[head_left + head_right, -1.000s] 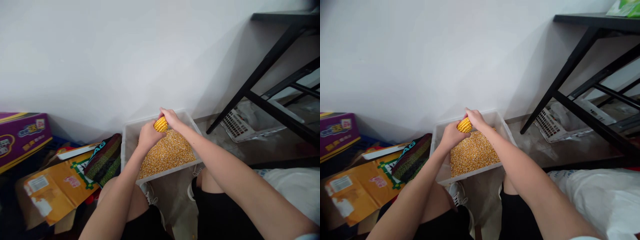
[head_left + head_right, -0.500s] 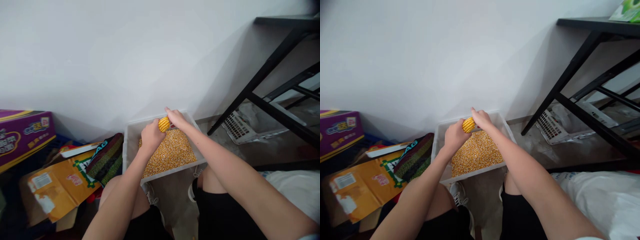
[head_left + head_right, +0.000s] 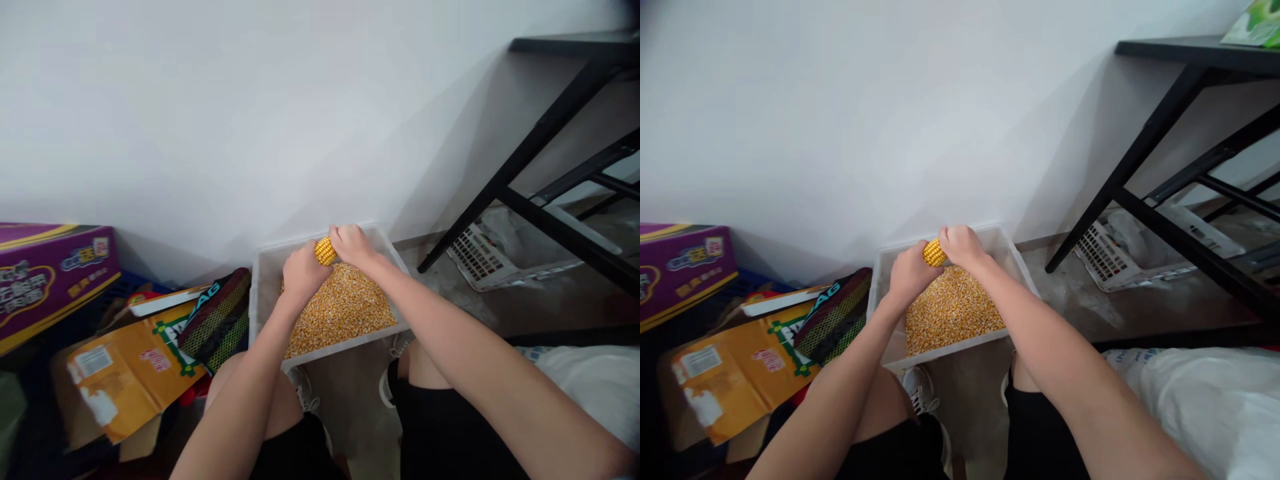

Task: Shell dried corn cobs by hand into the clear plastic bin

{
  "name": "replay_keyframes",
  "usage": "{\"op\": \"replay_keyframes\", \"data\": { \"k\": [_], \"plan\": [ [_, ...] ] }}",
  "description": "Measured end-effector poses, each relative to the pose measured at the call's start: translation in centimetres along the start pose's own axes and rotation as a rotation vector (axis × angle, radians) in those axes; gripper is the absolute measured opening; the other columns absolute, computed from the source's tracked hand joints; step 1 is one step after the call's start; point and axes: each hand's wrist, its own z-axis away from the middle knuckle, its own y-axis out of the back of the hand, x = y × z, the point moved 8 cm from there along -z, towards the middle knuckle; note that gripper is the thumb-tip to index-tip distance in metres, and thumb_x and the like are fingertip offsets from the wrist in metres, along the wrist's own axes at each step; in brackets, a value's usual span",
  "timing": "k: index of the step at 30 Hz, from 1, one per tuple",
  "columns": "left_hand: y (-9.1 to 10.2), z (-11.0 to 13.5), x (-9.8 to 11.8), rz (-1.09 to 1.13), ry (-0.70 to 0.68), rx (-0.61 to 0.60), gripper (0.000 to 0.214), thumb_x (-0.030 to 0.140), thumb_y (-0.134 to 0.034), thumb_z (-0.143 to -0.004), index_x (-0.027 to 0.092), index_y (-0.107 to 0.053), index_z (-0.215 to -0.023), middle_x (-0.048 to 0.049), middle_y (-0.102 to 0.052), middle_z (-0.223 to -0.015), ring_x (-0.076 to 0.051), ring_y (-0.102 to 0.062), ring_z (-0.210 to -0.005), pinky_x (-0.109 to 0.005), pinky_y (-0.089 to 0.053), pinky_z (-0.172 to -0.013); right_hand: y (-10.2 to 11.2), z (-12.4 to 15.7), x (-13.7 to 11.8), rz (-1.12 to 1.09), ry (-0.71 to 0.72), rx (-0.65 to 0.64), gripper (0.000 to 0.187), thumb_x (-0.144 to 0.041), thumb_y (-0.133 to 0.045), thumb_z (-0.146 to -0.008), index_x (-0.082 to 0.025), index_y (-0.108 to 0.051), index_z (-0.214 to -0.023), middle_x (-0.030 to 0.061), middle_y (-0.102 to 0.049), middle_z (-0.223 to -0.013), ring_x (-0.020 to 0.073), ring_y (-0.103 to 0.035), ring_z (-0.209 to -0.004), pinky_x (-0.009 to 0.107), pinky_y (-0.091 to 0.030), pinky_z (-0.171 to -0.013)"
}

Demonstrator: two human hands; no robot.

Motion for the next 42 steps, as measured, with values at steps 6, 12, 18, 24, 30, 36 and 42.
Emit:
{"op": "replay_keyframes", "data": {
  "k": [6, 12, 18, 24, 30, 36, 42],
  "plan": [
    [0.0, -0.1, -0.2, -0.016, -0.020, -0.003, 0.032, 0.033, -0.062, -0.068, 0.022, -0.057, -0.097, -0.0067, -0.066, -0.081, -0.024, -0.062, -0.076, -0.029, -0.038, -0.060, -0.4, -0.6, 0.7, -0.049, 0.006, -0.022, 0.038, -0.033, -0.038, -0.092, -0.017, -0.057, -0.063, 0.0108, -0.062, -0.064, 0.0185, -0.056, -0.071, 0.025, -0.035, -0.063],
    [-0.4, -0.1, -0.3, 0.021, -0.050, -0.017, 0.031, 0.033, -0.062, -0.066, 0.023, -0.058, -0.096, -0.0063, -0.066, -0.081, -0.024, -0.061, -0.075, -0.029, -0.038, -0.059, -1.6, -0.8, 2.2, -0.306, -0.069, -0.100, 0.046, -0.034, -0.034, -0.091, -0.018, -0.050, -0.051, 0.0052, -0.052, -0.047, 0.0148, -0.051, -0.052, 0.026, -0.034, -0.055],
    [-0.3, -0.4, -0.8, 0.090, 0.014, -0.014, 0.034, 0.036, -0.064, -0.065, 0.022, -0.058, -0.096, -0.0074, -0.066, -0.083, -0.023, -0.060, -0.074, -0.029, -0.037, -0.058, -3.5, -0.1, 2.5, -0.593, -0.162, -0.273, 0.051, -0.054, -0.033, -0.089, -0.018, -0.055, -0.062, 0.0036, -0.053, -0.051, 0.0119, -0.047, -0.044, 0.025, -0.034, -0.045],
    [-0.8, -1.3, -1.5, 0.202, 0.038, -0.071, 0.036, 0.041, -0.068, -0.060, 0.021, -0.060, -0.089, -0.0048, -0.066, -0.081, -0.019, -0.058, -0.068, -0.026, -0.035, -0.053, -3.1, 0.0, 1.4, -0.591, -0.068, -0.251, 0.046, -0.054, -0.035, -0.090, -0.018, -0.056, -0.069, 0.0007, -0.049, -0.056, 0.0103, -0.044, -0.049, 0.023, -0.033, -0.046],
    [-2.1, -1.9, -1.8, 0.256, 0.046, -0.163, 0.035, 0.040, -0.070, -0.056, 0.020, -0.063, -0.084, -0.0017, -0.064, -0.073, -0.015, -0.056, -0.060, -0.025, -0.035, -0.051, -1.6, 0.2, 0.9, -0.389, 0.047, -0.204, 0.048, -0.045, -0.034, -0.092, -0.017, -0.051, -0.058, 0.0017, -0.049, -0.053, 0.0118, -0.045, -0.053, 0.025, -0.031, -0.054],
    [-1.9, -1.9, -1.5, 0.239, 0.004, -0.161, 0.033, 0.039, -0.071, -0.054, 0.022, -0.063, -0.081, -0.0013, -0.064, -0.072, -0.016, -0.056, -0.059, -0.025, -0.035, -0.049, -1.7, 1.2, 1.0, -0.446, 0.008, -0.304, 0.045, -0.050, -0.036, -0.091, -0.018, -0.060, -0.070, 0.0023, -0.054, -0.058, 0.0118, -0.046, -0.049, 0.025, -0.033, -0.051],
    [-1.2, -1.4, -1.0, 0.160, 0.017, -0.089, 0.032, 0.039, -0.066, -0.061, 0.021, -0.063, -0.087, -0.0067, -0.067, -0.079, -0.021, -0.061, -0.068, -0.027, -0.037, -0.053, -2.1, 0.8, 1.6, -0.489, -0.071, -0.209, 0.032, -0.040, -0.038, -0.092, -0.019, -0.060, -0.084, -0.0008, -0.054, -0.061, 0.0095, -0.045, -0.047, 0.022, -0.033, -0.048]
  ]
}}
